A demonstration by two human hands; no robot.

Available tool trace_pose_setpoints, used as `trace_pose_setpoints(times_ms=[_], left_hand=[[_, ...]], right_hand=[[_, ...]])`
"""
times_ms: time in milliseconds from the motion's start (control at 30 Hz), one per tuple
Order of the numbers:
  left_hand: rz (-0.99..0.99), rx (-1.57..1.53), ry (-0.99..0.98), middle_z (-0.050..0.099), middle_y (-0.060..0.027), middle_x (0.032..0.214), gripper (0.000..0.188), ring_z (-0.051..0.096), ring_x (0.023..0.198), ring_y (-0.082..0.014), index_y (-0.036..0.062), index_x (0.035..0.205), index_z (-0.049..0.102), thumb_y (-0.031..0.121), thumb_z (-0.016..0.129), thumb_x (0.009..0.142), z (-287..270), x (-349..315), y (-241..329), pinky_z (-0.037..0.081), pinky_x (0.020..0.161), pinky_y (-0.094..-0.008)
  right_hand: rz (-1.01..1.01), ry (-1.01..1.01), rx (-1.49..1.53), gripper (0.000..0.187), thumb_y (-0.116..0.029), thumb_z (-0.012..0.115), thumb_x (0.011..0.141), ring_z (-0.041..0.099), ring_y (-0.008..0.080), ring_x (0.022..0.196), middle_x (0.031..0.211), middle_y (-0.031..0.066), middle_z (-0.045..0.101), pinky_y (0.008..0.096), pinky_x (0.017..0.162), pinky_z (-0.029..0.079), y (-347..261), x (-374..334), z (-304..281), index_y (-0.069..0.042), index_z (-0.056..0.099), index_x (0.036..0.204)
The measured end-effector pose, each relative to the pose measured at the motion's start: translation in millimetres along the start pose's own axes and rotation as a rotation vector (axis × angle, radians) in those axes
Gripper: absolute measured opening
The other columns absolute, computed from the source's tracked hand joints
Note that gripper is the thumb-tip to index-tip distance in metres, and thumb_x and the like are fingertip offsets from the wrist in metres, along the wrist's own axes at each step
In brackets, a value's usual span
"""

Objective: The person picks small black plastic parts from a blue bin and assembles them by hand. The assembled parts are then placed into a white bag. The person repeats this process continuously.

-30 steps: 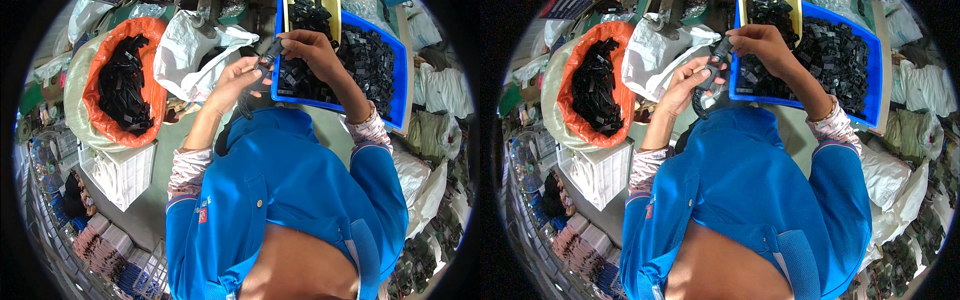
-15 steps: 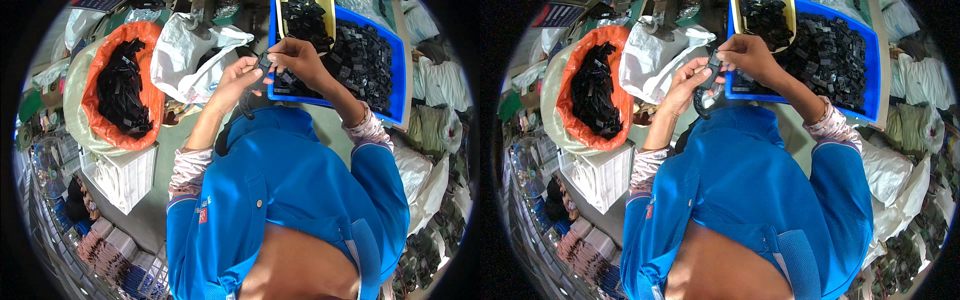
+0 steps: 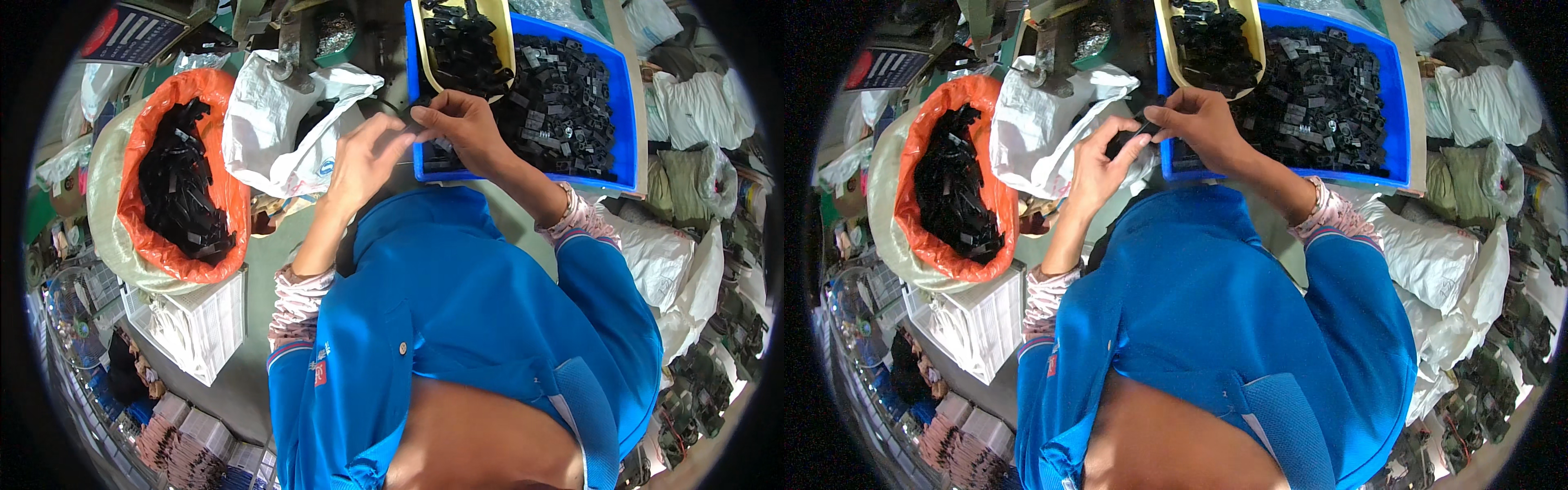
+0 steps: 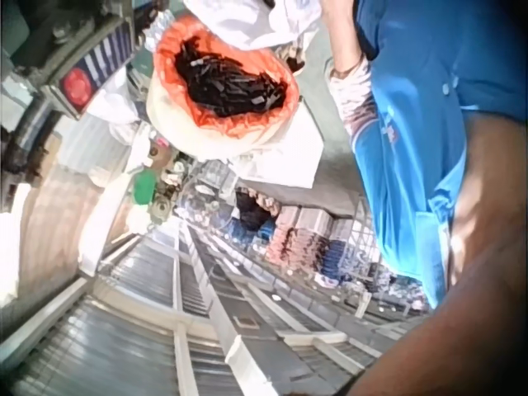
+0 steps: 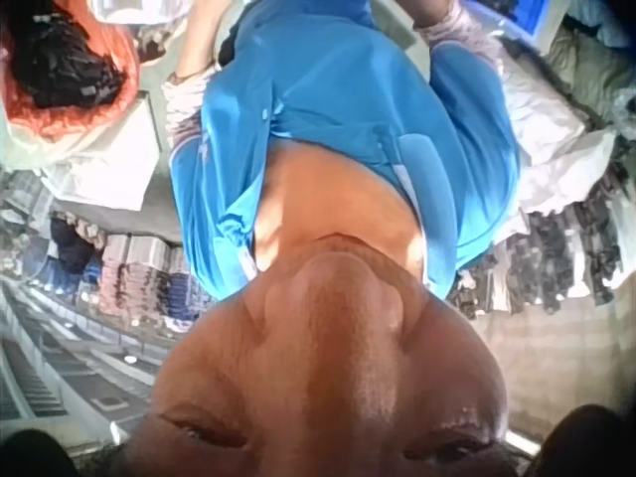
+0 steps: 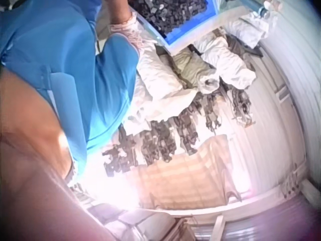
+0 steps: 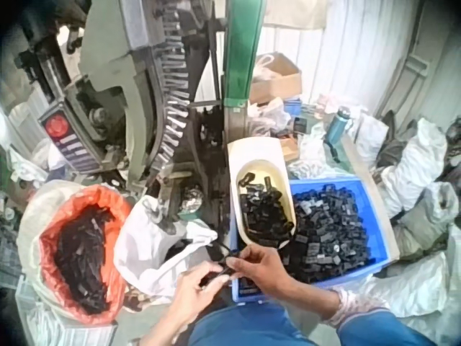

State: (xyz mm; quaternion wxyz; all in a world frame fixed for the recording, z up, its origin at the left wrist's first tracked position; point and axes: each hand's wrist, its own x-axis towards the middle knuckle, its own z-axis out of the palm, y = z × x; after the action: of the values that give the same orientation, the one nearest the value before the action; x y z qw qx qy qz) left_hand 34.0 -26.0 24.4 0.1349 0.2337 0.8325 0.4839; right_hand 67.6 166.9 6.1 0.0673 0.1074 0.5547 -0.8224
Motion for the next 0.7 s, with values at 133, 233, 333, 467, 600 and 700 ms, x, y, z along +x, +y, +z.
trace_pose_setpoints(times_ms=[133, 233, 333, 467, 600, 700], left_hand=[[-0.012, -0.029, -0.08, 0.069, -0.0132, 0.093, 0.023, 0.068, 0.08, -0.028, 0.0042, 0.102, 0.06, 0.018, 0.071, 0.087, -2, 4, -15, 0.051, 0.067, -0.0328], [-0.095, -0.265, -0.065, 0.07, -0.0111, 0.09, 0.021, 0.068, 0.08, -0.0199, 0.0038, 0.101, 0.06, 0.017, 0.07, 0.088, 3, 1, -31, 0.051, 0.069, -0.0305], [-0.138, -0.432, -0.072, 0.07, -0.0086, 0.086, 0.019, 0.067, 0.079, -0.013, 0.0028, 0.099, 0.059, 0.015, 0.069, 0.089, 7, 2, -35, 0.051, 0.07, -0.0277], [-0.082, -0.293, -0.136, 0.07, -0.008, 0.084, 0.016, 0.065, 0.073, -0.0097, 0.0007, 0.097, 0.061, 0.012, 0.068, 0.089, 8, 14, -38, 0.051, 0.066, -0.0252], [-0.14, -0.553, -0.104, 0.068, -0.0072, 0.078, 0.014, 0.063, 0.068, -0.008, 0.0001, 0.094, 0.06, 0.011, 0.068, 0.09, 1, 17, -49, 0.05, 0.062, -0.0234], [-0.113, -0.553, -0.097, 0.066, -0.0048, 0.072, 0.014, 0.06, 0.063, -0.0074, 0.0015, 0.092, 0.057, 0.012, 0.067, 0.091, -9, 20, -57, 0.045, 0.057, -0.0217]], right_hand=[[0.104, -0.008, -0.015, 0.02, -0.01, 0.072, 0.087, 0.067, 0.0141, 0.076, 0.084, 0.0077, 0.066, 0.0251, 0.065, 0.055, -7, -10, -5, 0.006, 0.065, 0.096], [-0.22, 0.131, -0.467, 0.024, -0.014, 0.072, 0.088, 0.067, 0.016, 0.075, 0.083, 0.0088, 0.067, 0.0276, 0.064, 0.054, -19, -14, -37, 0.002, 0.067, 0.105], [-0.591, 0.391, -1.332, 0.028, -0.022, 0.071, 0.087, 0.066, 0.0271, 0.072, 0.083, 0.0129, 0.067, 0.0352, 0.064, 0.053, -51, -2, -85, -0.006, 0.068, 0.109], [-0.352, 0.362, -1.454, 0.023, -0.022, 0.069, 0.087, 0.065, 0.0307, 0.064, 0.074, 0.0149, 0.068, 0.0377, 0.062, 0.052, -54, 9, -103, -0.007, 0.07, 0.105], [-0.265, 0.523, -1.2, 0.02, -0.014, 0.07, 0.087, 0.061, 0.0095, 0.063, 0.07, 0.0062, 0.065, 0.0274, 0.06, 0.05, -68, 0, -89, -0.002, 0.068, 0.103], [-0.268, 0.412, -0.639, 0.018, -0.008, 0.068, 0.089, 0.062, 0.0086, 0.069, 0.077, 0.0037, 0.066, 0.0232, 0.062, 0.052, -60, -4, -85, 0.001, 0.065, 0.104]])
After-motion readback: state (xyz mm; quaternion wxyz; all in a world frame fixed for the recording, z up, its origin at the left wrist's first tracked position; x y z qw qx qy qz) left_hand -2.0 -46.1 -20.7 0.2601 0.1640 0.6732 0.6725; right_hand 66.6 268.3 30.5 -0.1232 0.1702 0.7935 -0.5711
